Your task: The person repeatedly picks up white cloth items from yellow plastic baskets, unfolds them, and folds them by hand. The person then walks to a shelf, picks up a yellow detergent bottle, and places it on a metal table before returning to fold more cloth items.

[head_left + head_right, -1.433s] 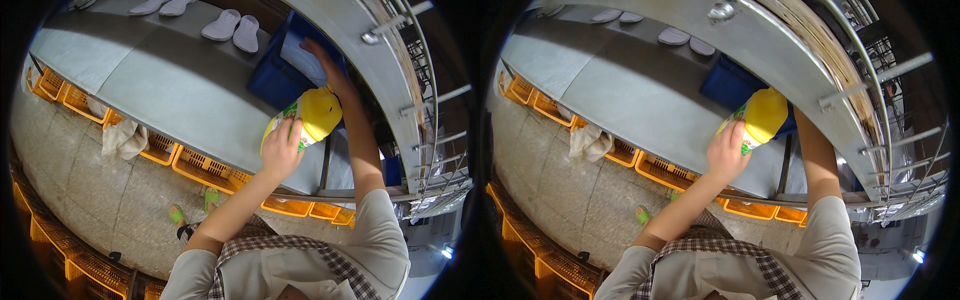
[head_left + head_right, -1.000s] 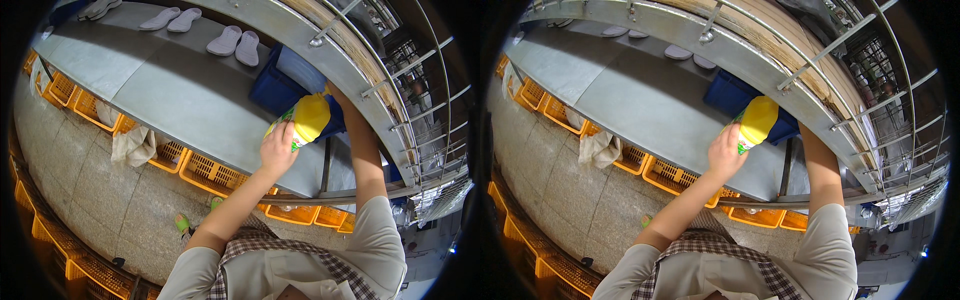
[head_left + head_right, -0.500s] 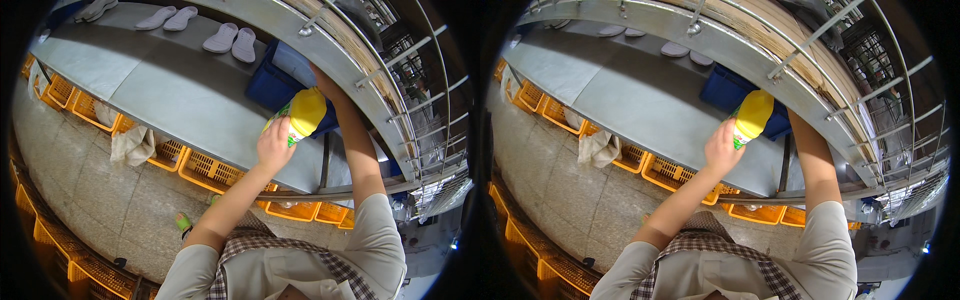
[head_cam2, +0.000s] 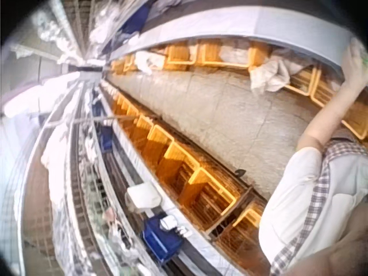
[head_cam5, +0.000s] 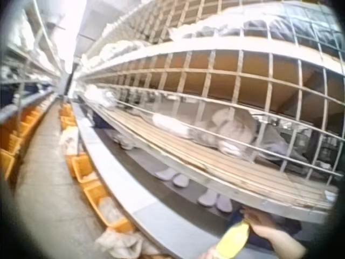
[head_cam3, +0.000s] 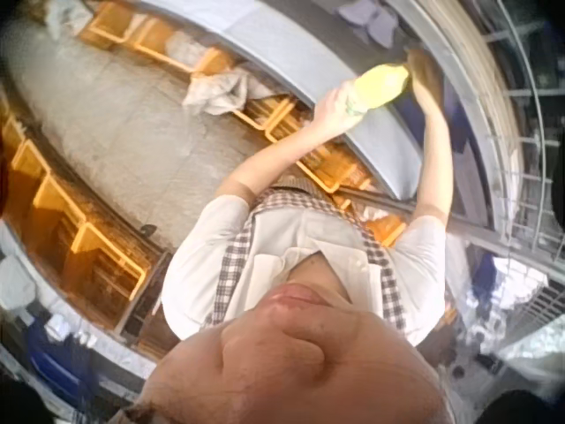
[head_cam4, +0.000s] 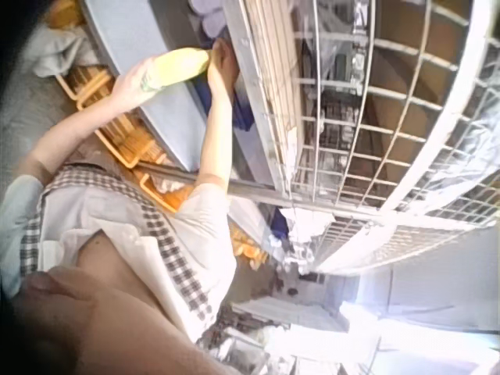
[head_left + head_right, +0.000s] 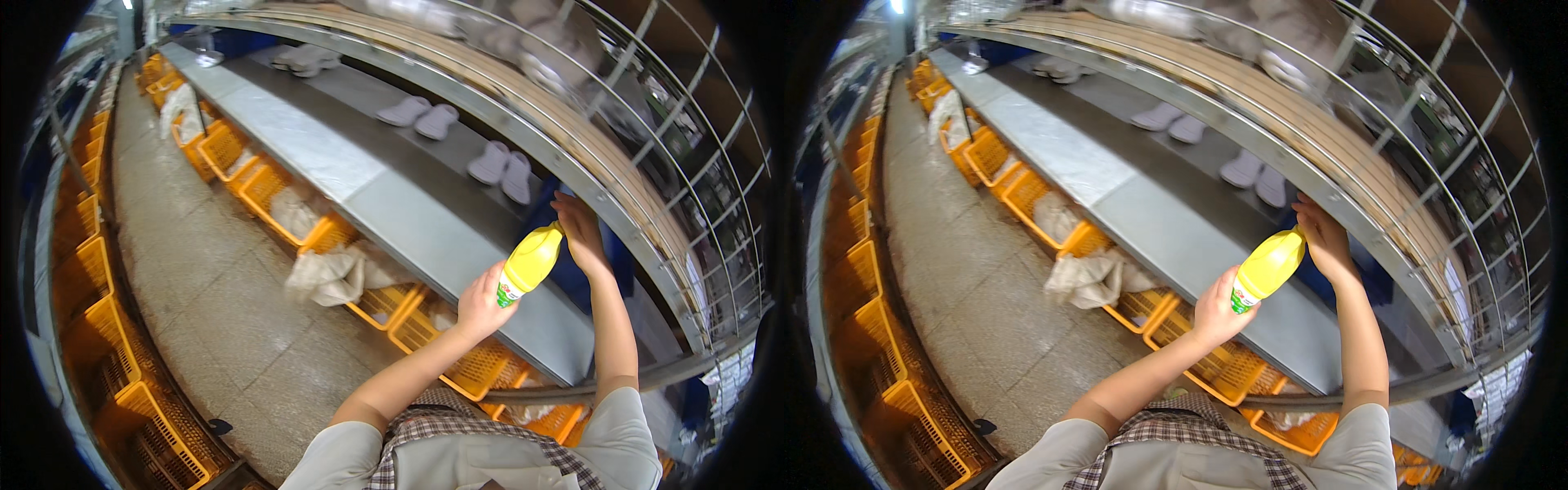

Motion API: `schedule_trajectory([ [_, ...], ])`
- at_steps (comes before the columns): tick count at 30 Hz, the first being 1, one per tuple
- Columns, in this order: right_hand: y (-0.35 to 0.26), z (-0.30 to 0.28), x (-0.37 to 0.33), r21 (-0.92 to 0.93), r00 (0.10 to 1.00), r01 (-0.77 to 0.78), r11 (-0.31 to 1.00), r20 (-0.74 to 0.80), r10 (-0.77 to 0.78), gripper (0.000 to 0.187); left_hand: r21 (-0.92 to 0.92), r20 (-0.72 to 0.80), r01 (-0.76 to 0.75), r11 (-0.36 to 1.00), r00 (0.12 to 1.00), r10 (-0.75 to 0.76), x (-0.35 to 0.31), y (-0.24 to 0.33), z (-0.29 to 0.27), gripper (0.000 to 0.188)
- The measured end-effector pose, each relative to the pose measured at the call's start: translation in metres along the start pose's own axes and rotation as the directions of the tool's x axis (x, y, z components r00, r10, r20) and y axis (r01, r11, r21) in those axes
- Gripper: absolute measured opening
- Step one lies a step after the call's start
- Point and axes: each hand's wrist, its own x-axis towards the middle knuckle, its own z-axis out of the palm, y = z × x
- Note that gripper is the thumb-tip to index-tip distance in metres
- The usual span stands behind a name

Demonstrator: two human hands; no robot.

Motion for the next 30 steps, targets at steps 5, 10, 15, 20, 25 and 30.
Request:
schedule_trajectory([
  [5,-0.108,0.067,0.047,-0.079,0.961,0.274,0.958,-0.003,-0.276,0.037,0.122,-0.190,-0.009,0.992,0.981,0.032,0.018,-0.030,-0.104,0.067],
  [10,-0.171,0.145,0.092,0.045,0.881,0.471,0.881,0.023,-0.472,0.037,0.293,-0.403,0.053,0.955,0.912,0.074,0.031,-0.064,-0.207,0.068],
  [15,-0.200,0.232,0.142,0.250,0.883,0.441,0.862,0.051,-0.466,0.037,0.378,-0.523,0.196,0.905,0.851,0.034,0.042,-0.108,-0.294,0.071],
  [20,-0.217,0.330,0.213,0.398,0.903,0.375,0.837,0.048,-0.428,0.038,0.447,-0.562,0.234,0.863,0.825,0.067,0.086,-0.174,-0.373,0.072],
  [25,-0.254,0.420,0.312,0.453,0.918,0.297,0.841,0.109,-0.382,0.039,0.495,-0.522,0.238,0.836,0.850,0.067,0.167,-0.235,-0.462,0.072],
  [30,-0.318,0.504,0.415,0.563,0.905,0.293,0.773,0.097,-0.413,0.037,0.493,-0.537,0.235,0.838,0.840,0.081,0.230,-0.288,-0.552,0.071],
])
